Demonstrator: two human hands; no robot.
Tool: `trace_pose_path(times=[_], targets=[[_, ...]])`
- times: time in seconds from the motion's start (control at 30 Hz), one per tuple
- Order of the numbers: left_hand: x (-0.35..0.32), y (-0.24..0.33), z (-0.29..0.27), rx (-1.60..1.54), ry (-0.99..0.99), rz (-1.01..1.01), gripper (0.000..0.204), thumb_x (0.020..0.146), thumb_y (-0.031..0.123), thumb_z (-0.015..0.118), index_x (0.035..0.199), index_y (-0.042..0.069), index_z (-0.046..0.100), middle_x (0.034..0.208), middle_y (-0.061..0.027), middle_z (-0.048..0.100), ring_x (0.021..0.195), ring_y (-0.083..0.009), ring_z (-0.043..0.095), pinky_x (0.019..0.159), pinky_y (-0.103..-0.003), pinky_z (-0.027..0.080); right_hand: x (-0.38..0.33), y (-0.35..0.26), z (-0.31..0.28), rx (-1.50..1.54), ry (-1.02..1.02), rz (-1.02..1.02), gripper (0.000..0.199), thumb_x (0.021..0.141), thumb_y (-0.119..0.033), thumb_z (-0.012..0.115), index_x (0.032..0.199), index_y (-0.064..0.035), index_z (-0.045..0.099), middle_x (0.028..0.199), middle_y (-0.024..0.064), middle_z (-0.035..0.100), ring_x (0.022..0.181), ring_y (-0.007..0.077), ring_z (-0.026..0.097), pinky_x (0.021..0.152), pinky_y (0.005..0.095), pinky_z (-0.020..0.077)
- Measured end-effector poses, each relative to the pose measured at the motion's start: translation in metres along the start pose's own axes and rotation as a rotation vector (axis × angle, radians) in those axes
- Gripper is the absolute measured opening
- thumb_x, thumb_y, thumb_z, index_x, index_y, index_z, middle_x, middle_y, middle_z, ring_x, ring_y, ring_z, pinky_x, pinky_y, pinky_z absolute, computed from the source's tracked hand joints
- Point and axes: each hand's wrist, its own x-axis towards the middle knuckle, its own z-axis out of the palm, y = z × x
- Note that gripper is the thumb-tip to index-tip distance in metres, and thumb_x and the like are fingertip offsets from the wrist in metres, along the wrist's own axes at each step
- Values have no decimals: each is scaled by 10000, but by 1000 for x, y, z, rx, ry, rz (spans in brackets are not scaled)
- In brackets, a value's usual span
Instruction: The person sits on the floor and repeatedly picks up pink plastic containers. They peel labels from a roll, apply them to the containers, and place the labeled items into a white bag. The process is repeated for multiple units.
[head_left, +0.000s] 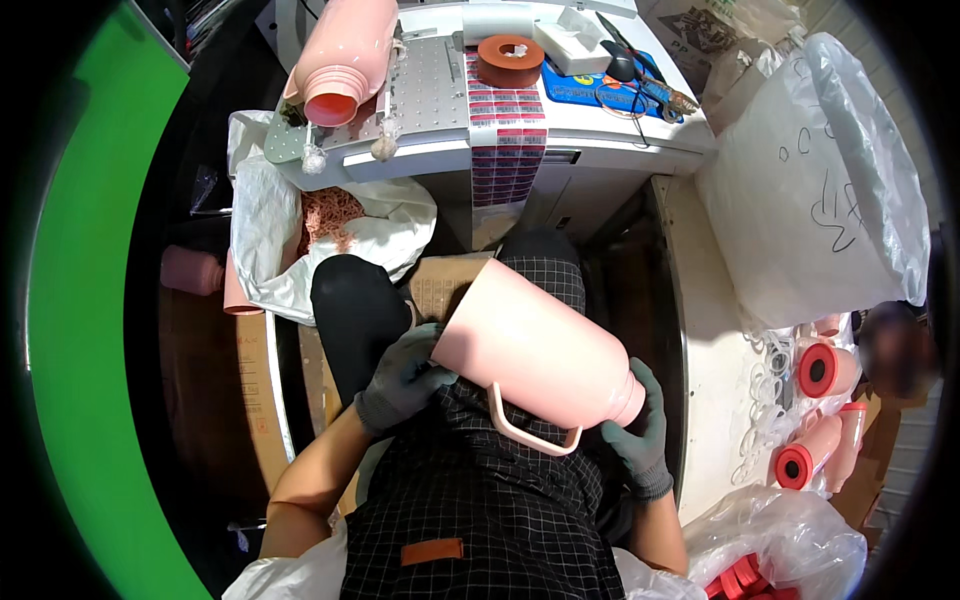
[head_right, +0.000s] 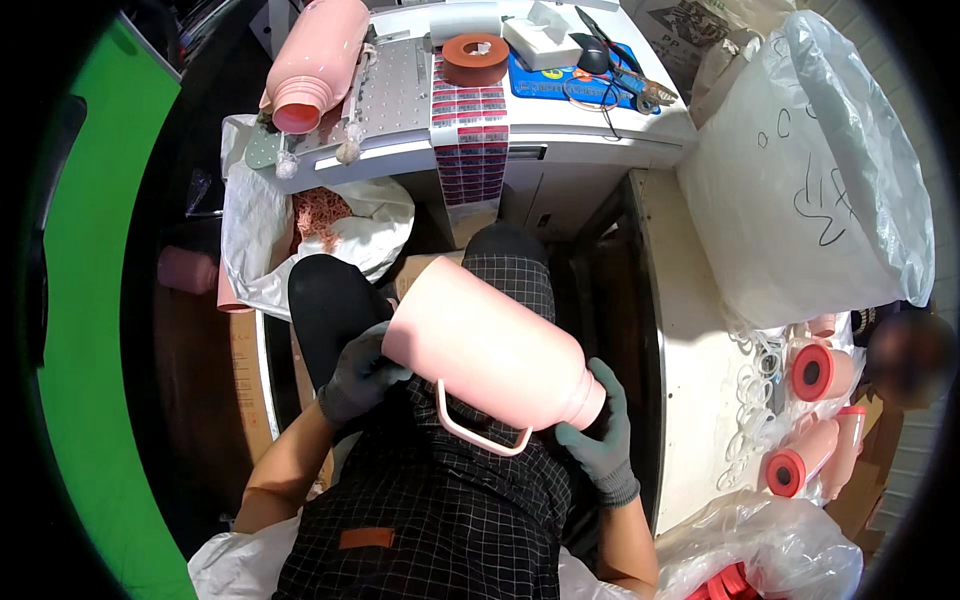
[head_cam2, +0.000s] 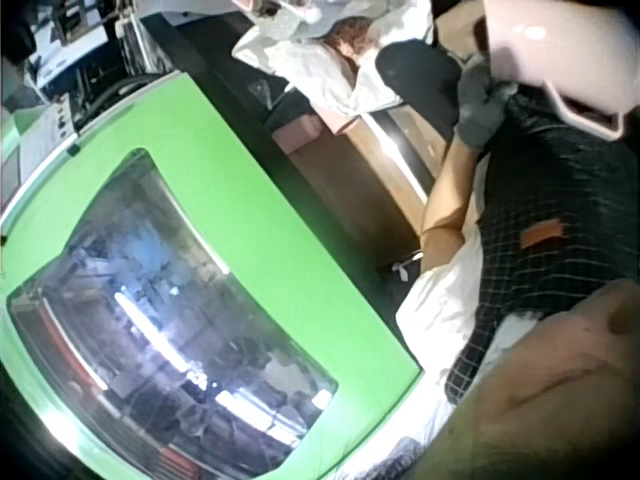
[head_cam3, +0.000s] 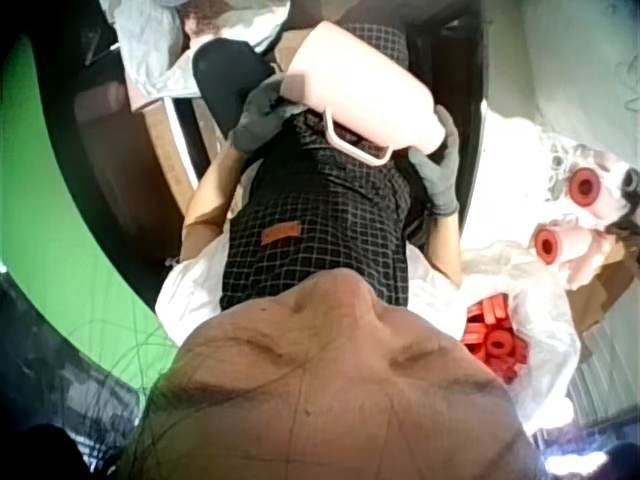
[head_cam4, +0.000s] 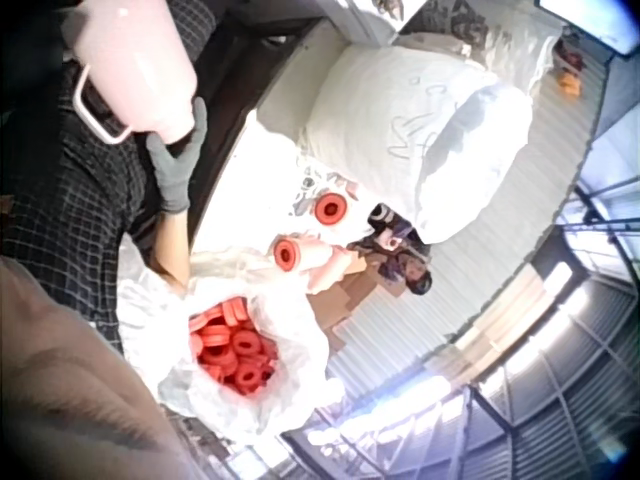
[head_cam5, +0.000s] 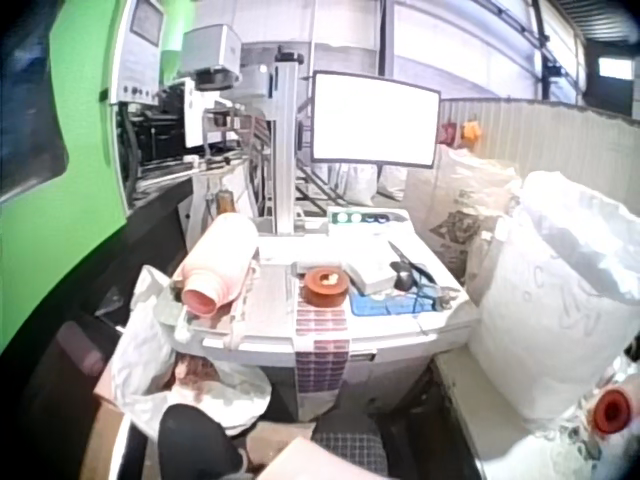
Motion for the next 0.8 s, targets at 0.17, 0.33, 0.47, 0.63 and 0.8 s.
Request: trace_pose_path(times=[0.17, 0.33, 0.47, 0.63, 0.8], targets=[[32, 7, 1, 311, 20, 198, 380, 874, 123, 740, 1232, 26, 657, 1228, -167, 685, 1149, -385, 651, 995, -466, 516, 2, -4, -20, -494, -139, -84, 1235, 648, -340, 994, 1603, 19, 299, 1540, 166, 492, 1399, 265, 511, 1171, 418, 423], [116, 31, -36, 630, 155, 233, 478, 880, 269, 774, 1276, 44, 628, 1330, -167, 649, 1227, -383, 608, 1071, -475, 471, 6, 15, -23, 127, 60, 142, 1167, 672, -335, 948, 1585, 46, 330, 1488, 176, 541, 1351, 274, 559, 1141, 402, 449], [210, -4, -44, 820, 446, 366, 444, 863, 285, 787, 1236, 80, 656, 1248, -138, 669, 1171, -361, 623, 1022, -463, 495, 11, 14, -23, 212, 143, 98, 1210, 699, -342, 939, 1619, 26, 244, 1502, 185, 519, 1352, 286, 554, 1140, 420, 449], [285, -40, -41, 889, 439, 414, 329, 842, 301, 794, 1076, 87, 707, 1159, -81, 695, 1072, -321, 649, 939, -456, 525, 16, 16, 1, 2, 186, -168, 1317, 728, -363, 939, 1667, -41, 73, 1632, 195, 346, 1443, 314, 454, 1171, 457, 411], [291, -53, -41, 824, 469, 424, 253, 808, 296, 793, 953, 105, 714, 1097, -46, 710, 1047, -298, 653, 923, -443, 528, 18, 25, 11, -42, 210, -178, 1313, 754, -407, 932, 1667, -40, 63, 1627, 196, 348, 1446, 312, 449, 1173, 460, 407]])
